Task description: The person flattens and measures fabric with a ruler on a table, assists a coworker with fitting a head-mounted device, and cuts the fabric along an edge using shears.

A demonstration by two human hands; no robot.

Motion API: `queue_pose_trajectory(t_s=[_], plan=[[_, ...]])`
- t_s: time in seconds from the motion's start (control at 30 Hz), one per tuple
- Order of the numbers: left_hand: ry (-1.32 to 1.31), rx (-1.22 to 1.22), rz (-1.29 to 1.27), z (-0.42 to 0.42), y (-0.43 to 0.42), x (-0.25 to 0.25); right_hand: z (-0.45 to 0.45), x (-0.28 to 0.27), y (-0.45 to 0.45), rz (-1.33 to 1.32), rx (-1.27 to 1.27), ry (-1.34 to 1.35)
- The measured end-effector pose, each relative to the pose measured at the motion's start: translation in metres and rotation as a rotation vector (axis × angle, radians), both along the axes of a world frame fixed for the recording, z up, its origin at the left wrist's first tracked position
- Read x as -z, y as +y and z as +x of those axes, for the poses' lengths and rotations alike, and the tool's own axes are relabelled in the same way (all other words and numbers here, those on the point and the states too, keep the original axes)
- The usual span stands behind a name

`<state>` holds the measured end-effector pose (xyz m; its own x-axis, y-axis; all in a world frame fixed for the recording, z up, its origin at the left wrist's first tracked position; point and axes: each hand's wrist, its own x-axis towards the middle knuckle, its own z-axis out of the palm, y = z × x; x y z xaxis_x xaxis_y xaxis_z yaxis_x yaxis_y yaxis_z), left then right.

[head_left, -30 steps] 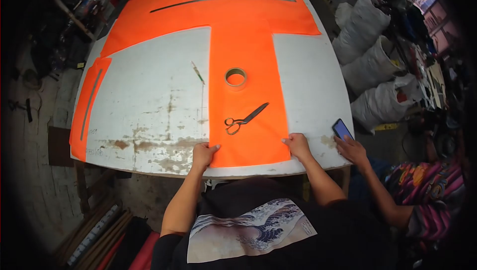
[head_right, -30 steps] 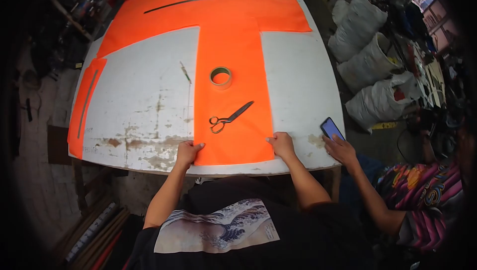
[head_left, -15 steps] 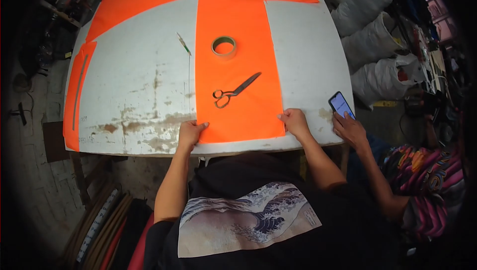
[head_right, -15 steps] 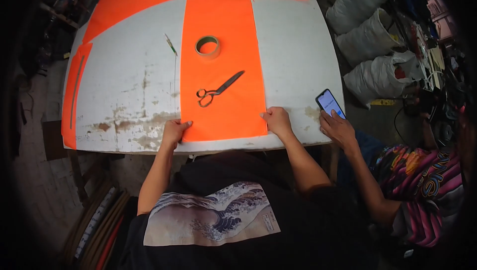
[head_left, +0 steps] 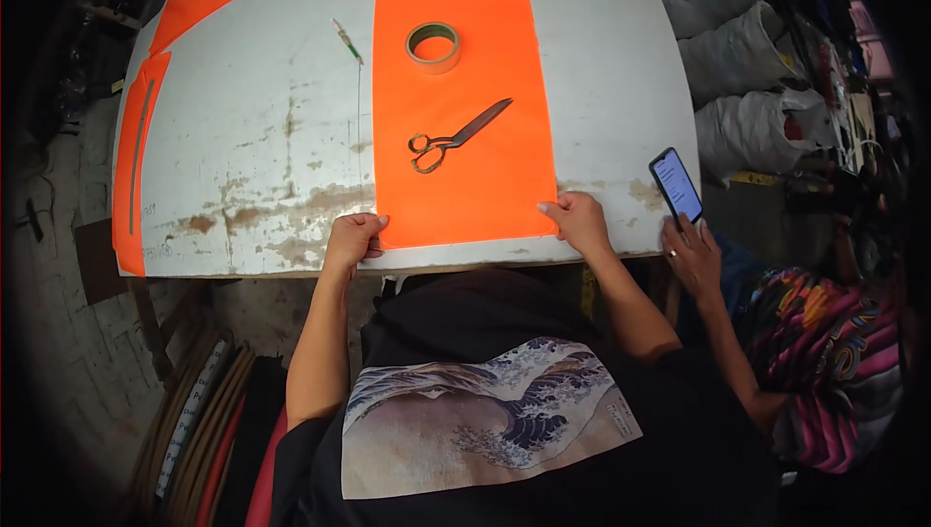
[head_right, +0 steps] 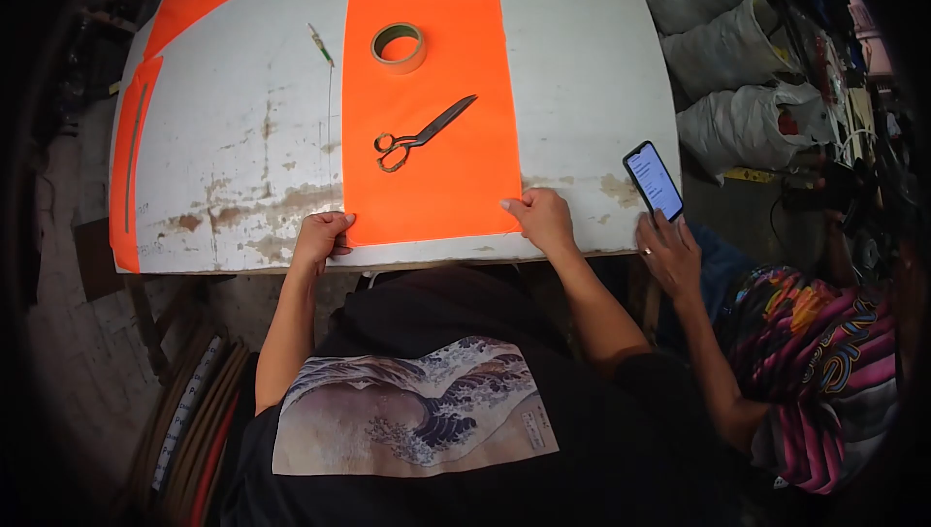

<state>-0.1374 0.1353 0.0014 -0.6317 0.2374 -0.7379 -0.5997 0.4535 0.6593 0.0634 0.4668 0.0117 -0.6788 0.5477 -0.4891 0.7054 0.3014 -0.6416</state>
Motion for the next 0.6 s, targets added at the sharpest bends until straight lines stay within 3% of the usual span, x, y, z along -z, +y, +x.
queue_pose_trajectory(t_s=[0.2,0.3,0.6], plan=[[0.047,0.029,-0.003,0.004,0.001,0.001,0.019,-0.001,0.016,-0.571,0.349,0.209],[0.049,0.029,0.002,0.003,-0.001,0.000,0.028,0.003,0.014,-0.455,0.197,0.285],[0.052,0.036,-0.034,0.003,-0.001,-0.003,0.026,0.011,0.010,-0.373,0.197,0.255]])
